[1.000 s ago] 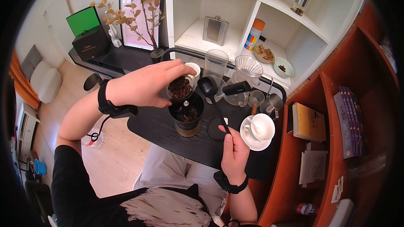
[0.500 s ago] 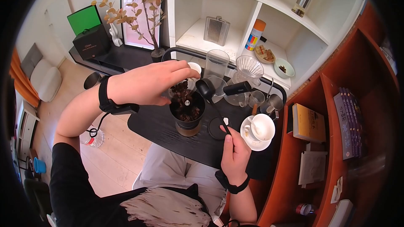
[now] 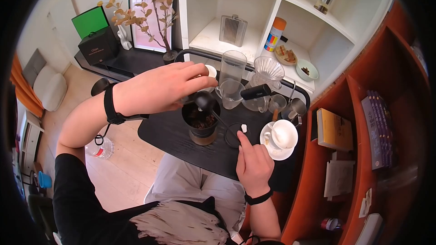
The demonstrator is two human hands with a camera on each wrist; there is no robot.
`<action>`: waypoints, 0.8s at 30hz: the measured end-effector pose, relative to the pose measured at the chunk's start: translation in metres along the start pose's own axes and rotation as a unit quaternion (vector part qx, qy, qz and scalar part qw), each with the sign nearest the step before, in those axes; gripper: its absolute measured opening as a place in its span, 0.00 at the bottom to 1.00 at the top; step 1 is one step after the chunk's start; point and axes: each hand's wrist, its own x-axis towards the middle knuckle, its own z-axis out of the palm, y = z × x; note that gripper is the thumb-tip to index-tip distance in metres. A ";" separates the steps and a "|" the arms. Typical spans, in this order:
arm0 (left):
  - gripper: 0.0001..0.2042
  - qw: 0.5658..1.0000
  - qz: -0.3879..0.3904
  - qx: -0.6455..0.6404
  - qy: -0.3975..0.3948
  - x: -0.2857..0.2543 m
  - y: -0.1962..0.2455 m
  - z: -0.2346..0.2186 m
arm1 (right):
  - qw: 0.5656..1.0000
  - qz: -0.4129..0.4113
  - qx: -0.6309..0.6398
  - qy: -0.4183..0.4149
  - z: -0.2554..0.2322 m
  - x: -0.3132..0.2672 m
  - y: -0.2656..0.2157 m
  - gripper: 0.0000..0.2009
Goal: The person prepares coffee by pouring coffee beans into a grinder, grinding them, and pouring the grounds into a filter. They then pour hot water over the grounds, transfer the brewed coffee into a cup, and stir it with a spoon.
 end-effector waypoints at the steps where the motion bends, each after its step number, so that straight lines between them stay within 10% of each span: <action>1: 0.38 1.000 0.003 0.002 0.002 0.000 0.002 0.000 | 1.000 0.002 0.000 0.000 0.000 0.000 0.000 0.21; 24: 0.36 0.996 0.019 0.072 0.053 -0.002 0.006 0.005 | 0.998 -0.038 -0.051 -0.004 -0.006 0.016 -0.013 0.27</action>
